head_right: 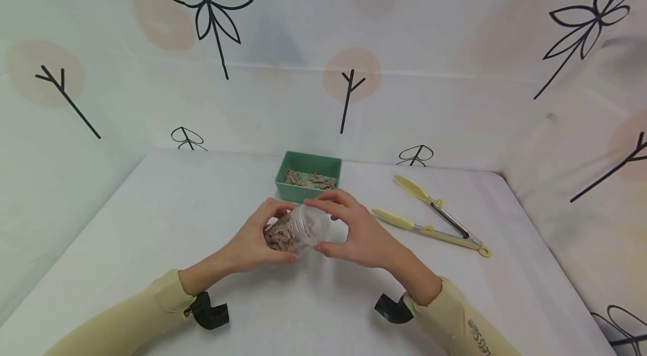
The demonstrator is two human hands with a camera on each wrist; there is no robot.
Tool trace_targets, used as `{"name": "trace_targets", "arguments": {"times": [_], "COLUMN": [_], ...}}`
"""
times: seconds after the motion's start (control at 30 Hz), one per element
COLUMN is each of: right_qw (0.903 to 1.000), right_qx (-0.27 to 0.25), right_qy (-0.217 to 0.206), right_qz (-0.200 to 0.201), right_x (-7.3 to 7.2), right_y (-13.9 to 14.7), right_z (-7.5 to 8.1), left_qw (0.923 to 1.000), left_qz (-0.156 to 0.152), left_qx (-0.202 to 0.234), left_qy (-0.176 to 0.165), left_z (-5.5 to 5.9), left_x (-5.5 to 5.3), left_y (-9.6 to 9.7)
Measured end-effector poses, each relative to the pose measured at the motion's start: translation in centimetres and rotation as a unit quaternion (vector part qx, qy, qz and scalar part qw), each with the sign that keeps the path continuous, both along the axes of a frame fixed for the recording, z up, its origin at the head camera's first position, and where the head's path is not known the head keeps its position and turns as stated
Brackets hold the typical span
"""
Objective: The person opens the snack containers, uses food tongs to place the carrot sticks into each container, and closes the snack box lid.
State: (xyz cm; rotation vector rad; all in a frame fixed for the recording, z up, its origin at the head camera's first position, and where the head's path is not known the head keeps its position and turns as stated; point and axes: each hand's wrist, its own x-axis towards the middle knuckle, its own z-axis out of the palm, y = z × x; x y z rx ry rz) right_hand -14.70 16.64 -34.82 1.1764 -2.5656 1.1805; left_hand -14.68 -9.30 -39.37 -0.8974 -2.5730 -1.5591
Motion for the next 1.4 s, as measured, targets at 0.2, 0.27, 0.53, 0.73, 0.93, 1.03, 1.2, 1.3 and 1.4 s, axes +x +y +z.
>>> {"name": "trace_targets", "arguments": {"times": [0.2, 0.27, 0.53, 0.73, 0.93, 1.03, 1.2, 1.3, 1.4], "right_qw": [0.9999, 0.9998, 0.9947, 0.9958, 0.9977, 0.9960, 0.9986, 0.9999, 0.9978], "right_qx": [0.015, 0.021, 0.064, 0.071, 0.013, 0.012, 0.004, 0.009, 0.027], "right_qy": [-0.003, 0.000, -0.010, -0.007, -0.019, -0.011, -0.003, -0.008, -0.025], "right_qz": [0.005, 0.005, -0.080, -0.057, 0.064, 0.088, 0.054, -0.007, -0.055], "right_x": [0.1, 0.1, 0.4, 0.5, 0.3, 0.3, 0.4, 0.4, 0.4], "right_y": [0.1, 0.1, -0.5, -0.4, 0.4, 0.6, 0.4, -0.2, -0.6], "right_z": [-0.1, -0.1, -0.1, -0.2, 0.0, -0.1, -0.3, -0.6, -0.8], "left_qw": [0.9997, 0.9997, 0.9996, 0.9993, 0.9994, 0.9994, 0.9996, 0.9996, 0.9995], "left_qz": [0.003, 0.003, 0.011, 0.006, -0.007, -0.010, -0.008, -0.001, 0.003], "left_qx": [-0.022, -0.024, -0.026, -0.036, -0.035, -0.032, -0.029, -0.029, -0.033], "left_qy": [0.000, 0.000, 0.005, 0.000, -0.002, -0.004, -0.002, -0.002, -0.003], "left_z": [0.2, 0.3, 0.3, 0.3, 0.2, 0.1, 0.1, -0.1, -0.2], "left_x": [0.1, 0.1, 0.3, 0.3, 0.2, 0.3, 0.3, 0.1, -0.2], "left_y": [0.1, 0.2, 0.5, 0.4, 0.2, 0.2, 0.4, 0.4, 0.4]}}
